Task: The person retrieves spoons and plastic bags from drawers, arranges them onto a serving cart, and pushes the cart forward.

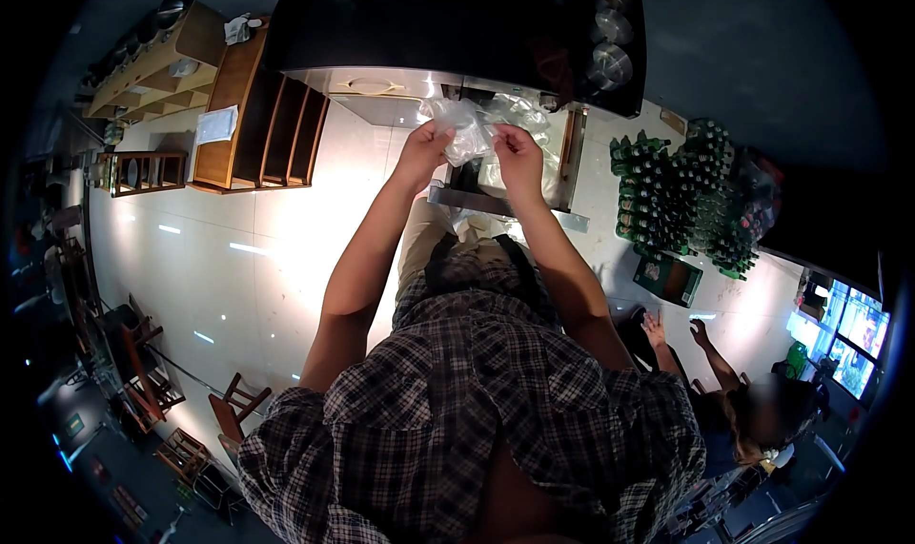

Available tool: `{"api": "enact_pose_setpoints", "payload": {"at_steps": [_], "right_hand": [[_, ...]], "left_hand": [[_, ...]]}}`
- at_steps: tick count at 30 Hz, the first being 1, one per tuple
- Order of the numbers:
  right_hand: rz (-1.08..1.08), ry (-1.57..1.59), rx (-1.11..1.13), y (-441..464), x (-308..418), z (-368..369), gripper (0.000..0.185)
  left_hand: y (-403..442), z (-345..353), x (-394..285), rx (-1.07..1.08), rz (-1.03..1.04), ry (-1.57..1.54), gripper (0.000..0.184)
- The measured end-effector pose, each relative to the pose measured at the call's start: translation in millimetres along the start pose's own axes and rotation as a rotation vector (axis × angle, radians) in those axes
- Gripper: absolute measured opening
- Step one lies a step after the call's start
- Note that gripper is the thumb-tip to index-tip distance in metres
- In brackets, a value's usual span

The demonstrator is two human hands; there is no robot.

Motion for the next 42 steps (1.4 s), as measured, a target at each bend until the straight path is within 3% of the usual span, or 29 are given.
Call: {"api": "enact_pose_setpoints", "payload": {"at_steps": [1, 3, 4, 6, 10, 14, 16, 17, 20, 21, 23, 24, 25, 28, 32, 34, 37, 42], "right_hand": [[0.000, 0.000, 0.001, -0.9, 2.1, -0.3, 0.016], [-0.260, -0.340, -0.076, -5.8, 25.3, 0.7, 0.026], [-0.260, -0.341, -0.076, -6.5, 29.2, 1.3, 0.026], [-0.690, -0.733, -0.015, -11.7, 39.5, 7.7, 0.035], [-0.847, -0.749, 0.154, -21.0, 34.0, 15.4, 0.036], [-0.832, -0.686, 0.195, -19.3, 29.8, 13.3, 0.034], [-0.633, -0.507, 0.205, -23.3, 28.0, 8.5, 0.038], [-0.633, -0.508, 0.206, -22.1, 23.5, 8.3, 0.038], [-0.383, 0.285, 0.052, -4.8, 12.1, -0.3, 0.038], [-0.382, 0.285, 0.053, 4.9, 14.0, -7.4, 0.038], [0.270, 0.253, 0.377, 19.9, 9.2, -15.5, 0.038], [0.421, 0.329, 0.471, 18.4, 9.6, -16.6, 0.046], [0.418, 0.331, 0.468, 19.5, 11.4, -16.8, 0.046], [0.358, -0.044, 0.762, 16.3, 26.4, -4.4, 0.044], [0.336, -0.174, 0.728, 13.0, 24.4, 2.3, 0.039], [0.276, -0.034, 0.610, 12.7, 17.0, 3.9, 0.029], [0.085, 0.021, 0.530, 13.1, 1.7, 6.7, 0.018], [-0.198, -0.015, 0.603, 9.7, 18.1, 6.3, 0.023]], "left_hand": [[-0.7, 0.3, -0.4, 0.014, 0.044, 0.062, 0.019], [0.4, 0.2, 2.7, -0.015, 0.039, 0.094, 0.019], [1.2, 0.8, 5.0, -0.041, 0.033, 0.126, 0.018], [4.0, 3.2, 14.0, -0.033, 0.059, 0.143, 0.018], [3.7, 7.8, 17.7, 0.017, 0.059, 0.082, 0.018], [-1.7, 16.7, 1.0, -0.017, -0.064, 0.045, 0.019], [-5.3, 20.0, -3.8, 0.043, 0.010, 0.096, 0.024], [-4.2, 16.4, -1.2, 0.042, 0.010, 0.096, 0.024], [-1.1, 4.0, 2.0, 0.051, 0.013, 0.198, 0.028], [-2.2, 3.6, -1.3, 0.093, 0.048, 0.360, 0.027], [-4.2, 2.8, -4.7, 0.137, 0.082, 0.523, 0.026], [-4.3, 3.2, -4.5, 0.179, 0.060, 0.634, 0.023], [-3.6, 3.9, -4.5, 0.220, 0.040, 0.748, 0.020], [-3.8, 8.7, -9.4, 0.265, -0.025, 0.911, 0.020], [1.1, 3.6, -5.7, 0.272, -0.068, 0.949, 0.020], [-3.9, 7.2, -8.2, 0.246, -0.077, 0.597, 0.020], [-2.2, 2.0, -7.5, 0.230, -0.197, 0.479, 0.022], [4.4, -12.2, 2.1, 0.183, -0.252, 0.162, 0.024]]}}
Point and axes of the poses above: each hand's wrist, its own y-axis towards the middle knuckle, its own z-axis out of the palm, x = y × z, the point moved 2 cm from there along y, towards the middle knuckle, and after that the axes turned 1 degree about z, right-handed, at the moved point
